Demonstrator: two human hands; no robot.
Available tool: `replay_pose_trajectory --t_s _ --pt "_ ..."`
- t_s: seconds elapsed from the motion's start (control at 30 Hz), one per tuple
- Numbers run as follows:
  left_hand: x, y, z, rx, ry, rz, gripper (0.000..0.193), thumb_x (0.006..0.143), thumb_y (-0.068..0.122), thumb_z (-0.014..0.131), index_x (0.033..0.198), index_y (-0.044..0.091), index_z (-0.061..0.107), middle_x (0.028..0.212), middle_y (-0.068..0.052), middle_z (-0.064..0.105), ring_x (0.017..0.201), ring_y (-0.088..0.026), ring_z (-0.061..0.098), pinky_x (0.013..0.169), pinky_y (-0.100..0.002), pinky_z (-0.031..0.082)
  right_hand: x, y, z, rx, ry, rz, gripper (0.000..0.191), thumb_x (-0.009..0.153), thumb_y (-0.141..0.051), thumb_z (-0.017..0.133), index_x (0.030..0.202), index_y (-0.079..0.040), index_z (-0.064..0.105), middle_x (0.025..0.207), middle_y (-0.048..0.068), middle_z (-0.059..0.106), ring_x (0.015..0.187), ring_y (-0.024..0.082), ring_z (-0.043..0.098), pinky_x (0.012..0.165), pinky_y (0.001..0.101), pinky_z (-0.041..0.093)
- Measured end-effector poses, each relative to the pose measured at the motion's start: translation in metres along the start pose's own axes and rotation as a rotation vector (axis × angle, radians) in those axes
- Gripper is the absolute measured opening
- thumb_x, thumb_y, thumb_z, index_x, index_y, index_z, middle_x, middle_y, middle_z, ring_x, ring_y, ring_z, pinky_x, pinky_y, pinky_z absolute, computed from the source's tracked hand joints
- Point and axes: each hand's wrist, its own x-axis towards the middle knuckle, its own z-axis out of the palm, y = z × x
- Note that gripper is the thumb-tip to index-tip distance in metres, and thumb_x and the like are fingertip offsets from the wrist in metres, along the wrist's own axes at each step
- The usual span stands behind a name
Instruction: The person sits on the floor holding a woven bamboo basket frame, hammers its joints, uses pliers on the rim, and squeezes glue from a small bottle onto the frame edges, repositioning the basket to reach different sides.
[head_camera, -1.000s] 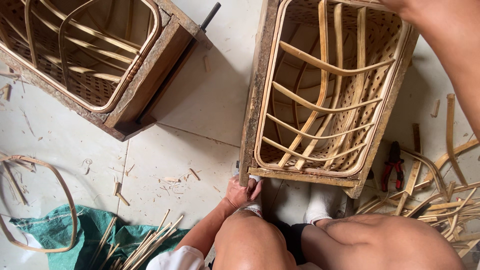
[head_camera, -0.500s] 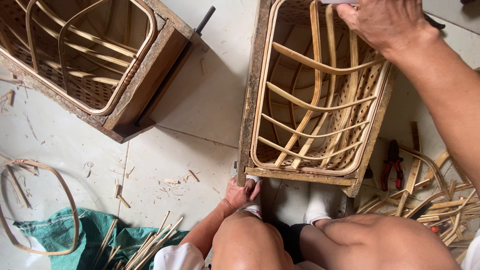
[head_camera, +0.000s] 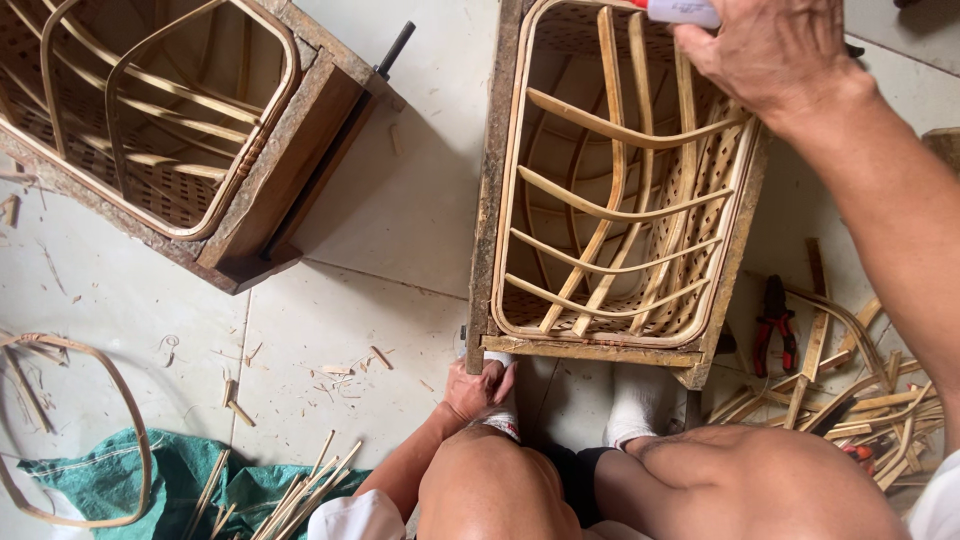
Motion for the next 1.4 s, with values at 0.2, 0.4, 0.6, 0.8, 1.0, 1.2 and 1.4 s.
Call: replay_pose_trajectory --t_s 0.2,0.4,0.6,0.8,1.0,1.2,1.4 --pt "0.005 0.005 -0.006 -0.06 0.058 0.003 0.038 0.087 0.014 0.078 0.063 0.014 0.048 0.055 -0.003 0.053 0.046 -0.026 0.053 0.047 -0.039 0.046 0.001 -0.008 0.005 0.045 0.04 -0.024 0.022 0.098 -0.021 0.082 0.091 -0.011 0.065 0.064 0.0 0.055 0.058 0.011 0.054 0.062 0.027 0.052" --pt "0.006 0.007 -0.01 -0.097 -0.018 -0.027 0.03 0.085 0.012 0.076 0.064 0.014 0.055 0.054 -0.002 0.053 0.045 -0.024 0.054 0.046 -0.039 0.046 -0.002 -0.002 -0.011 -0.02 0.082 -0.017 0.022 0.093 -0.025 0.082 0.093 -0.01 0.066 0.066 0.0 0.054 0.059 0.012 0.052 0.061 0.0277 0.048" --pt "0.007 0.008 -0.008 -0.06 0.021 -0.039 0.037 0.086 0.015 0.078 0.059 0.013 0.052 0.053 -0.004 0.053 0.043 -0.026 0.053 0.043 -0.039 0.045 -0.011 0.0 -0.013 0.053 0.002 0.035 0.019 0.098 -0.019 0.081 0.09 -0.01 0.066 0.064 0.003 0.054 0.055 0.015 0.052 0.058 0.0312 0.047" --pt "0.004 0.006 -0.004 -0.063 0.046 -0.061 0.04 0.088 0.015 0.077 0.059 0.013 0.051 0.053 -0.004 0.055 0.043 -0.026 0.054 0.044 -0.038 0.046 -0.01 -0.002 -0.005 0.03 0.003 0.027 0.015 0.1 -0.018 0.077 0.09 -0.013 0.066 0.066 -0.001 0.054 0.056 0.01 0.051 0.06 0.0268 0.045" --pt "0.002 0.003 0.0 -0.04 0.07 -0.042 0.039 0.087 0.016 0.077 0.058 0.013 0.051 0.052 -0.004 0.055 0.043 -0.025 0.054 0.044 -0.038 0.046 -0.037 0.013 -0.024 -0.003 0.014 0.068 0.018 0.092 -0.024 0.083 0.101 -0.013 0.072 0.066 0.0 0.057 0.058 0.012 0.052 0.057 0.0289 0.045" --pt "0.0 0.003 0.0 -0.02 0.03 -0.058 0.038 0.088 0.016 0.077 0.058 0.013 0.053 0.053 -0.003 0.056 0.043 -0.024 0.055 0.043 -0.038 0.045 -0.046 0.016 -0.008 -0.001 0.108 0.04 0.014 0.095 -0.017 0.081 0.095 -0.012 0.069 0.066 -0.002 0.059 0.062 0.008 0.052 0.061 0.026 0.044" --pt "-0.004 -0.001 0.001 -0.044 -0.061 -0.085 0.029 0.087 0.013 0.075 0.063 0.013 0.06 0.053 -0.002 0.057 0.042 -0.022 0.057 0.041 -0.038 0.043 -0.049 0.023 0.003 -0.012 -0.007 0.068 0.012 0.094 -0.013 0.075 0.089 -0.012 0.064 0.066 -0.001 0.056 0.06 0.01 0.052 0.061 0.0283 0.044"
